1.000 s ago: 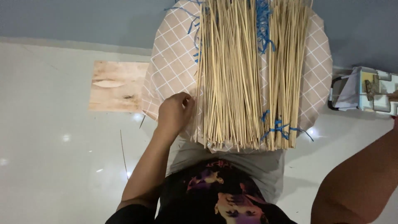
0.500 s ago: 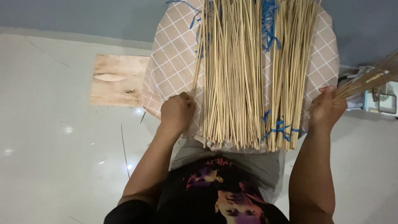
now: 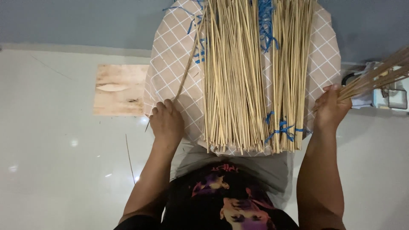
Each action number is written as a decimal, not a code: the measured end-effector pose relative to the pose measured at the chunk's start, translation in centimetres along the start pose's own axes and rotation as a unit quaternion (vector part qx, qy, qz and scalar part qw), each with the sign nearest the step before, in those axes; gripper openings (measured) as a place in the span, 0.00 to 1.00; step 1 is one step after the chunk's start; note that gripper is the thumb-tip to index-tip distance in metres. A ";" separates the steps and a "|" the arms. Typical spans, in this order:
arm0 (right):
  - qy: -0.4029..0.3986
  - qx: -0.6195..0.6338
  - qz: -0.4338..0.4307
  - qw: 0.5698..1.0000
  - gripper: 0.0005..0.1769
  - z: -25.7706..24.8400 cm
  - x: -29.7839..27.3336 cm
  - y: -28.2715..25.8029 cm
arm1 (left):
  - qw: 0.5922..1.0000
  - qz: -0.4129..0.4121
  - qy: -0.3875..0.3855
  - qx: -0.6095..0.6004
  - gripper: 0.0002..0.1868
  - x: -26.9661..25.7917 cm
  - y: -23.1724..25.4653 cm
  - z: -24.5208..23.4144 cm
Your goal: Bundling and tying thin bamboo sticks using plastic strips
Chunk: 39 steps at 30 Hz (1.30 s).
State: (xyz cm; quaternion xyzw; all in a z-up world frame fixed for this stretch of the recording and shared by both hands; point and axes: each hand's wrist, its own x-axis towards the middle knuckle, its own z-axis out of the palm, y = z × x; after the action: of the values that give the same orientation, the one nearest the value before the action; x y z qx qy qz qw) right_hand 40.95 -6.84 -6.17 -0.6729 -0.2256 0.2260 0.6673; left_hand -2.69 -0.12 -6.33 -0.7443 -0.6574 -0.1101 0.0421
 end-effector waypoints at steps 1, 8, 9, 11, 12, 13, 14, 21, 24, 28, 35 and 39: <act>0.001 0.002 0.000 1.000 0.12 -0.1 0.1 0.2 | 1.000 0.001 0.001 0.001 0.07 -0.1 -0.4 0.0; -0.030 0.034 -0.027 0.999 0.10 0.0 0.0 0.4 | 0.963 -0.108 -0.118 -0.217 0.11 -0.4 -1.7 -4.7; -0.037 0.038 -0.035 0.998 0.08 0.0 0.0 0.5 | 0.951 -0.120 -0.153 -0.242 0.14 -0.3 -1.9 -5.6; -0.036 0.024 -0.039 0.998 0.10 0.3 -0.5 -0.1 | 0.966 -0.104 -0.100 -0.214 0.14 -0.5 -2.3 -6.5; -0.036 0.009 -0.043 0.998 0.11 0.4 -0.7 -0.4 | 0.978 -0.089 -0.047 -0.185 0.15 -0.6 -2.4 -7.0; -0.035 0.010 -0.042 0.998 0.11 0.2 -0.5 0.0 | 0.978 -0.088 -0.047 -0.184 0.15 -0.6 -2.5 -7.2; -0.035 0.001 -0.046 0.998 0.12 0.0 -0.3 0.4 | 0.984 -0.077 -0.009 -0.161 0.15 -0.6 -2.7 -7.5; -0.031 0.022 -0.033 0.999 0.13 0.2 -0.4 0.1 | 0.988 -0.038 0.065 -0.132 0.15 1.5 -1.2 -7.3; -0.010 0.001 -0.024 1.000 0.12 0.4 -1.1 -1.4 | 0.990 -0.052 0.076 -0.111 0.18 2.9 -1.8 -6.6; 0.023 0.039 -0.050 0.998 0.07 -0.4 -0.8 -2.4 | 0.982 -0.034 0.132 -0.133 0.14 3.4 -1.4 -8.1; -0.188 0.271 -0.080 0.941 0.08 0.6 -6.4 -4.6 | 0.798 -0.024 -0.019 -0.602 0.09 1.1 4.3 -7.3; -0.323 0.283 -0.002 0.903 0.23 8.4 -13.6 -8.1 | 0.701 0.037 -0.088 -0.706 0.09 -1.2 9.7 -5.9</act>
State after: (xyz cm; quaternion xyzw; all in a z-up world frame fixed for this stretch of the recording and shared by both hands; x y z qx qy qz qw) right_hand 25.01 -8.32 1.93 -0.3458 -0.3567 0.4842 0.7203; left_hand 6.13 -3.79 -0.03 -0.5858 -0.3594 -0.4745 -0.5500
